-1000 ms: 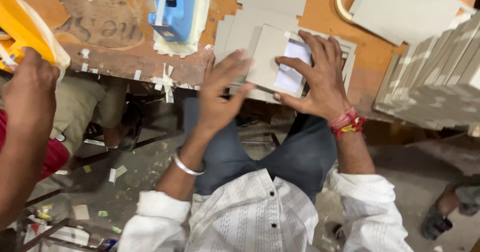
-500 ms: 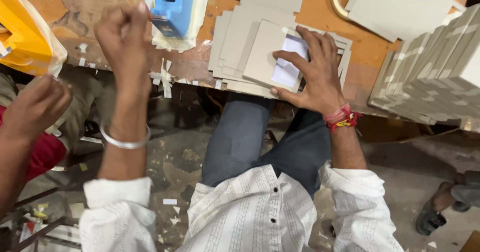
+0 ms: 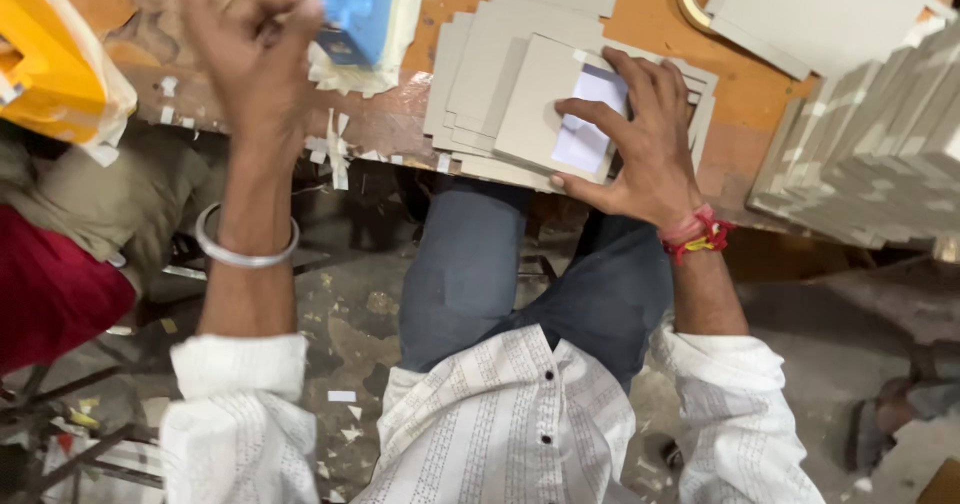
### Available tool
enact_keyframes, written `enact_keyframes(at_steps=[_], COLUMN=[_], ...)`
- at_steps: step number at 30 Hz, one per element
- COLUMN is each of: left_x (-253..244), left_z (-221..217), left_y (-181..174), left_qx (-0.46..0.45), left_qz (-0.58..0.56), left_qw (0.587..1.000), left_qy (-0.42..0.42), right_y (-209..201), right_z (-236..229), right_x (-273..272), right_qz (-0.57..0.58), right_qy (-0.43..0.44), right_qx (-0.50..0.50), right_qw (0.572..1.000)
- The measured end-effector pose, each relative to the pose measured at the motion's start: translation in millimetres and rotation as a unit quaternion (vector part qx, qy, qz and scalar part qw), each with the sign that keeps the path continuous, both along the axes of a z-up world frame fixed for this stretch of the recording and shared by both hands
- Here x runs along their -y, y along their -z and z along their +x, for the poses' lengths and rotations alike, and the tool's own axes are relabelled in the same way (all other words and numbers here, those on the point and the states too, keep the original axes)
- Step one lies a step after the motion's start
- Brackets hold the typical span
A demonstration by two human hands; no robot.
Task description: The person assembles small cardboard frames by applying adhesive strips to the edges of flat pieces and pressing them together. They handle the pieces one at a time, aligning edges and stacking completed frames on the table.
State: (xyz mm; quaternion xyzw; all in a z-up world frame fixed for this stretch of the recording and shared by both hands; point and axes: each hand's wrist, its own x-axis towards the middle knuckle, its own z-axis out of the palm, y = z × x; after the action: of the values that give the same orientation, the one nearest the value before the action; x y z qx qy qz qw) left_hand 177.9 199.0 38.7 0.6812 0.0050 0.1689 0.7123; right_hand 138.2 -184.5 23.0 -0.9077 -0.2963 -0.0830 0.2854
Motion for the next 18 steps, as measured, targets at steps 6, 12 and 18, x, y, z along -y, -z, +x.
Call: enact_keyframes(at_steps=[6, 12, 18], left_x=[7, 80, 171], left_z=[-48, -117, -140], left_y=[36, 40, 30], left_qx=[-0.087, -0.083, -0.139], left_qz=[0.006, -0.011, -0.083], left_qw=[0.993, 0.996, 0.987], left_qy=[-0.073, -0.029, 0.013], right_y=[-1, 7, 0], right_z=[-4, -6, -5], right_x=[2, 10, 8], right_qz=[-0.005, -0.03, -0.015], right_qy=[-0.001, -0.037, -0.047], right_qx=[0.017, 0.026, 0.033], right_qw=[1.0, 0.999, 0.998])
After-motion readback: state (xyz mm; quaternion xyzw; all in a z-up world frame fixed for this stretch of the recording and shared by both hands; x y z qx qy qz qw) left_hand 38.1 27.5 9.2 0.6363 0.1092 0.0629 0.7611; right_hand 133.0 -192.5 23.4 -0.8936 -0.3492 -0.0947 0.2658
